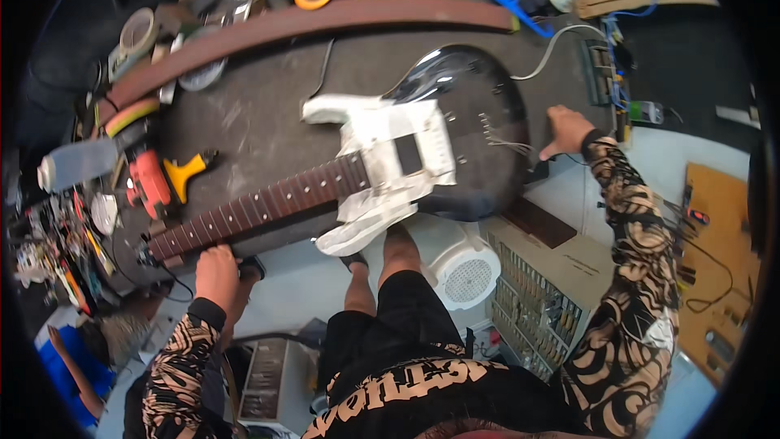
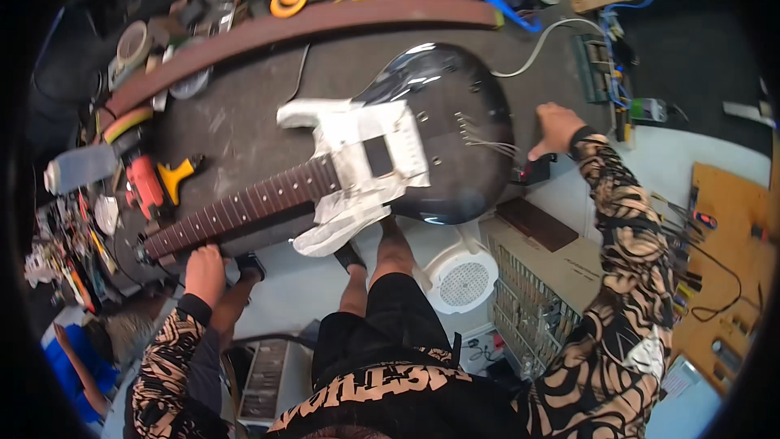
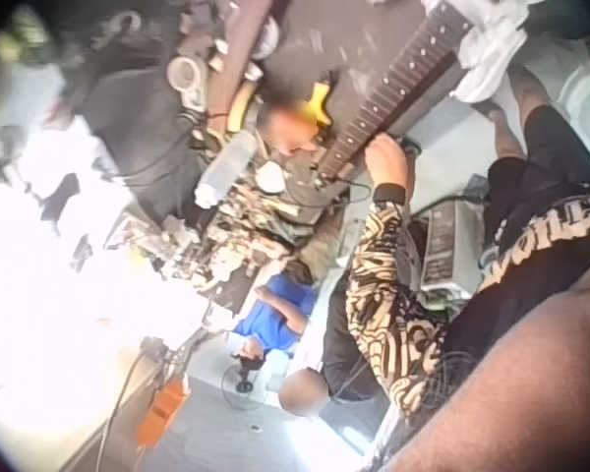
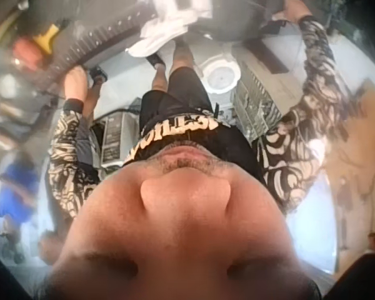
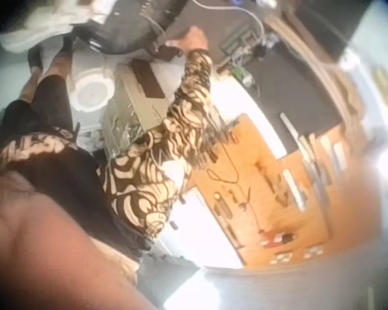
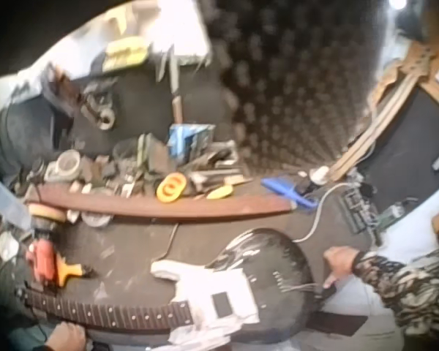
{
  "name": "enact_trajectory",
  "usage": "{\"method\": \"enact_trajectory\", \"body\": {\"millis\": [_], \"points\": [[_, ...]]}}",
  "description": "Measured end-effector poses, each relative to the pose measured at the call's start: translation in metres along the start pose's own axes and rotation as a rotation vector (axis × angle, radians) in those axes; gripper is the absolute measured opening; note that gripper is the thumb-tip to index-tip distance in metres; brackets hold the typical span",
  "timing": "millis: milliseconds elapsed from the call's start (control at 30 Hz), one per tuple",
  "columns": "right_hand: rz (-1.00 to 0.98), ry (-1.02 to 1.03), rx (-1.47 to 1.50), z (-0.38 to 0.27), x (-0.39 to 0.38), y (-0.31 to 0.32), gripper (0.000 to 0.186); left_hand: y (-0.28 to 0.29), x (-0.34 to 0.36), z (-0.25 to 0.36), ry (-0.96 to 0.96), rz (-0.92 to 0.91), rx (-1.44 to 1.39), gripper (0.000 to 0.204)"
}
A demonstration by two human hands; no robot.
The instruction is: The person holds a metal ruler against the frets of a guitar neck and scrapes along the wood between the frets with a thin metal blade.
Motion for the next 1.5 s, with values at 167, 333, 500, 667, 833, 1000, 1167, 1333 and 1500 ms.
{"method": "enact_trajectory", "body": {"millis": [167,333,500,667,833,1000,1167,1333,1500], "points": [[0.042,0.012,0.035,-0.002,-0.003,0.009,0.097,-0.024,0.004,-0.011,0.023,-0.001,0.14,0.037],[0.105,0.083,0.083,0.004,-0.009,0.008,0.091,-0.034,0.001,-0.016,0.026,-0.091,0.212,0.04],[0.042,0.23,0.689,0.016,-0.026,0.076,0.037,-0.034,-0.004,-0.02,0.069,-0.268,0.273,0.051],[0.467,0.488,1.188,-0.023,0.022,0.224,0.023,-0.012,0.019,-0.009,0.194,-0.329,-0.064,0.052],[1.004,0.297,1.2,-0.074,0.163,0.308,0.025,-0.044,-0.005,-0.03,0.457,-0.417,-0.047,0.068],[0.99,0.016,0.963,-0.079,0.212,0.341,0.029,-0.047,0.001,-0.006,0.521,-0.402,0.114,0.05],[0.95,-0.08,0.754,-0.063,0.241,0.357,0.029,-0.043,0.008,-0.003,0.523,-0.432,0.176,0.041],[0.932,-0.103,0.592,-0.071,0.229,0.362,0.034,-0.058,0.009,-0.001,0.51,-0.425,0.233,0.026],[0.848,-0.242,0.582,-0.07,0.228,0.363,0.036,-0.07,0.017,0.0,0.553,-0.466,0.25,0.032]]}}
Point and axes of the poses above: each hand's wrist, its own x-axis towards the middle knuckle, its own y-axis out of the back of the hand, z = x × y, the point moved 7 cm from there along x, towards the middle knuckle, and after that the axes turned 11 degrees about -y, right-handed, at the moved point
